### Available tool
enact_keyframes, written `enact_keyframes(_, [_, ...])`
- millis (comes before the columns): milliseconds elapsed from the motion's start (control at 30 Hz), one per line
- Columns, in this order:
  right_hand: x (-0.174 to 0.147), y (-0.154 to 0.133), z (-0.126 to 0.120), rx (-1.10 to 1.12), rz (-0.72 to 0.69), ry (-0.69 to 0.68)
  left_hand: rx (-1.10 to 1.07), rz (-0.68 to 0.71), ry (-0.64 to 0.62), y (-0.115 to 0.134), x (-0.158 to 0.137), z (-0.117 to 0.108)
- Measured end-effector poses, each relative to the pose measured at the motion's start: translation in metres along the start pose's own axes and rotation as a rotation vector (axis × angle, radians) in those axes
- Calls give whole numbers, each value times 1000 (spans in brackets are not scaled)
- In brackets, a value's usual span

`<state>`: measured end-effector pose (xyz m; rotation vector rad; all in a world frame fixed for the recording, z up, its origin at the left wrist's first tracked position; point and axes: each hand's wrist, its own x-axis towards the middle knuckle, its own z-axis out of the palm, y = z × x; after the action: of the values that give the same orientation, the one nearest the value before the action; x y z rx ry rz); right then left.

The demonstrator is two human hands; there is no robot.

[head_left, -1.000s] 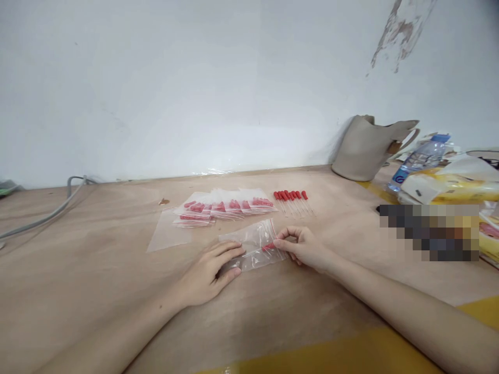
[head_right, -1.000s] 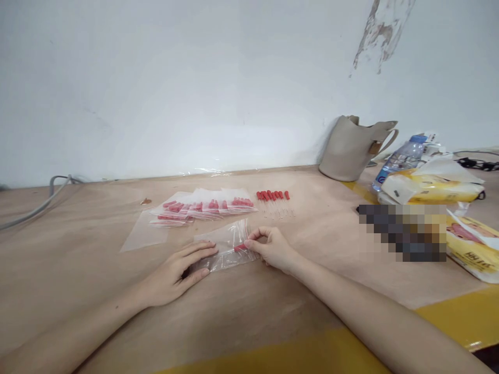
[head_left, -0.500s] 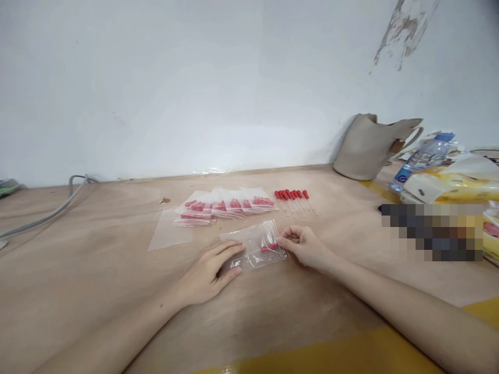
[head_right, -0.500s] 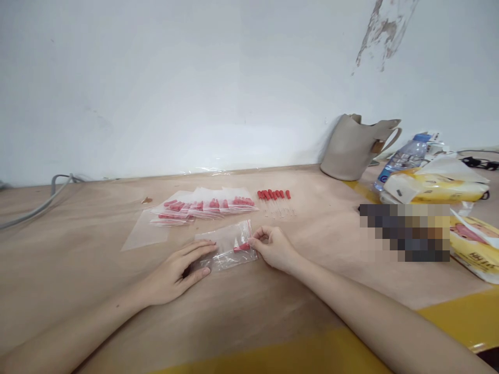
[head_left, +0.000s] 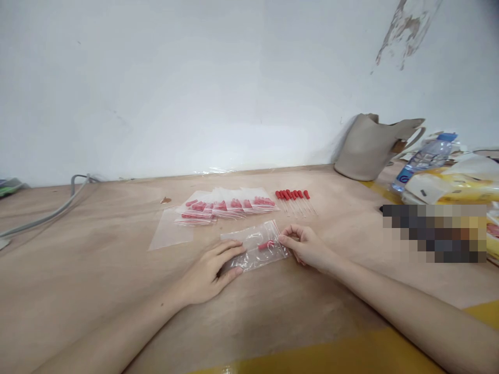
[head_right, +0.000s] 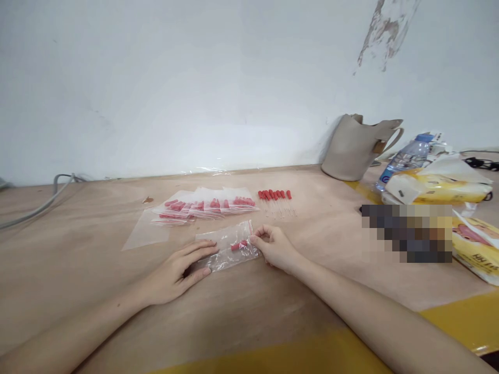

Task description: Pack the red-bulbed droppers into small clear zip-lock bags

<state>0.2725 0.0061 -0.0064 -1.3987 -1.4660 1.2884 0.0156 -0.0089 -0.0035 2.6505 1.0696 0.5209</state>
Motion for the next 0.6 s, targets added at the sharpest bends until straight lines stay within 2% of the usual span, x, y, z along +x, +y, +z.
enact_keyframes(167, [-1, -1, 0, 3, -11, -89, -22, 8, 4, 0, -1, 0])
enact_keyframes(433, [1, -2, -5, 166, 14, -227, 1, 28, 5, 1, 0, -1])
enact_keyframes(533, [6, -3, -11, 120, 33, -150, -8, 10, -25, 0, 0, -2])
enact_keyframes(600, [16, -3, -22, -6, -11, 9, -25, -11, -46, -2, 0, -3])
